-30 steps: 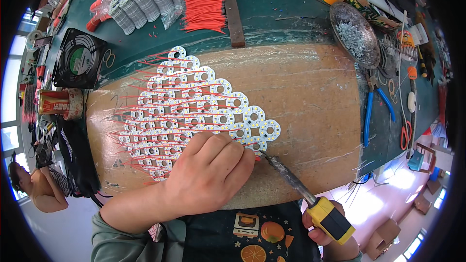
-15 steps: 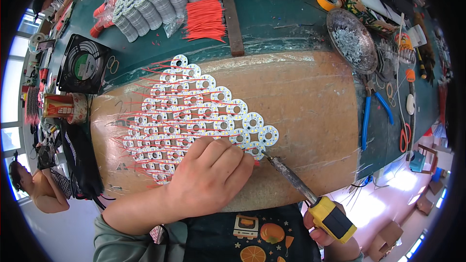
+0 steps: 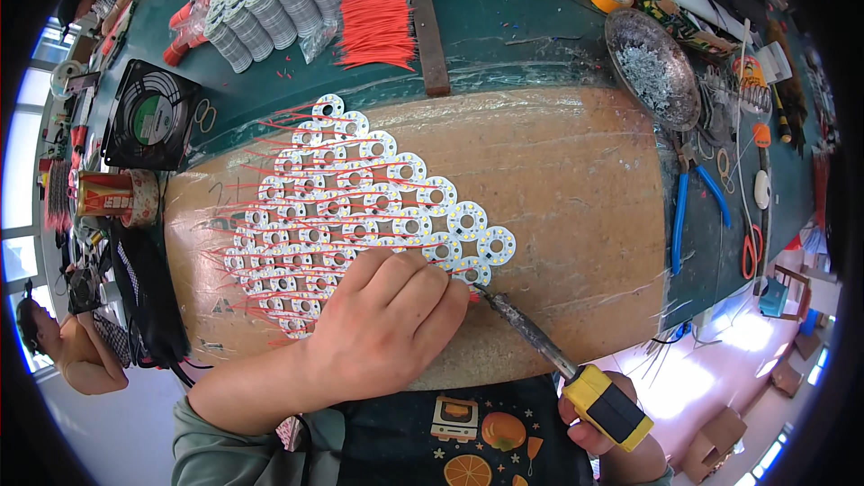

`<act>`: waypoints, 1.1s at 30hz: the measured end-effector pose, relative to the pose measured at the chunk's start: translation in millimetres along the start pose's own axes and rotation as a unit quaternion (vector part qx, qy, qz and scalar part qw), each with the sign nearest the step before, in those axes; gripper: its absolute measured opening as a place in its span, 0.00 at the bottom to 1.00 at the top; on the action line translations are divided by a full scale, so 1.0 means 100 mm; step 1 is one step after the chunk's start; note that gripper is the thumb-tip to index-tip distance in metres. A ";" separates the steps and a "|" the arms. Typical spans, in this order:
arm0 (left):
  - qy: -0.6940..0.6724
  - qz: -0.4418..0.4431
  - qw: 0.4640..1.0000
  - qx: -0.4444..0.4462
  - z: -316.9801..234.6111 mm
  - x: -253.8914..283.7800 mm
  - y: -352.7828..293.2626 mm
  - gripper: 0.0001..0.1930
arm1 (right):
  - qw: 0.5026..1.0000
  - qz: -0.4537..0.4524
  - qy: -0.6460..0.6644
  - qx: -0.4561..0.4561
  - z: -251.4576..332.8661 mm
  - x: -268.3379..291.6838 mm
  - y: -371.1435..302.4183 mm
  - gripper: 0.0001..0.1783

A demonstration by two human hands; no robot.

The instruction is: The person solders wires onto a circular LED circuit board array using a soldering iron.

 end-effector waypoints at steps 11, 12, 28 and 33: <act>-0.010 -0.016 1.000 -0.003 0.00 -0.01 0.01 0.18 | 0.997 -0.006 -0.074 0.025 0.03 -0.01 0.00 0.23; -0.010 -0.013 1.000 -0.002 0.00 -0.01 0.01 0.18 | 0.997 -0.006 -0.074 0.025 0.02 -0.01 -0.02 0.23; -0.054 -0.059 0.995 0.058 0.15 0.24 0.22 0.15 | 0.993 -0.049 0.094 0.054 0.22 -0.01 0.29 0.22; -0.024 -0.078 0.995 0.055 0.28 0.13 0.28 0.13 | 0.998 0.027 -0.037 0.048 0.16 0.09 0.27 0.24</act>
Point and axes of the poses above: each hand's wrist, its own y-axis towards the middle knuckle, its own x-axis out of the back of the hand, z = x × y, the point moved 1 cm from there along y, towards the middle knuckle, and after that the axes turned 7 degrees about x, right-handed, at the moved point
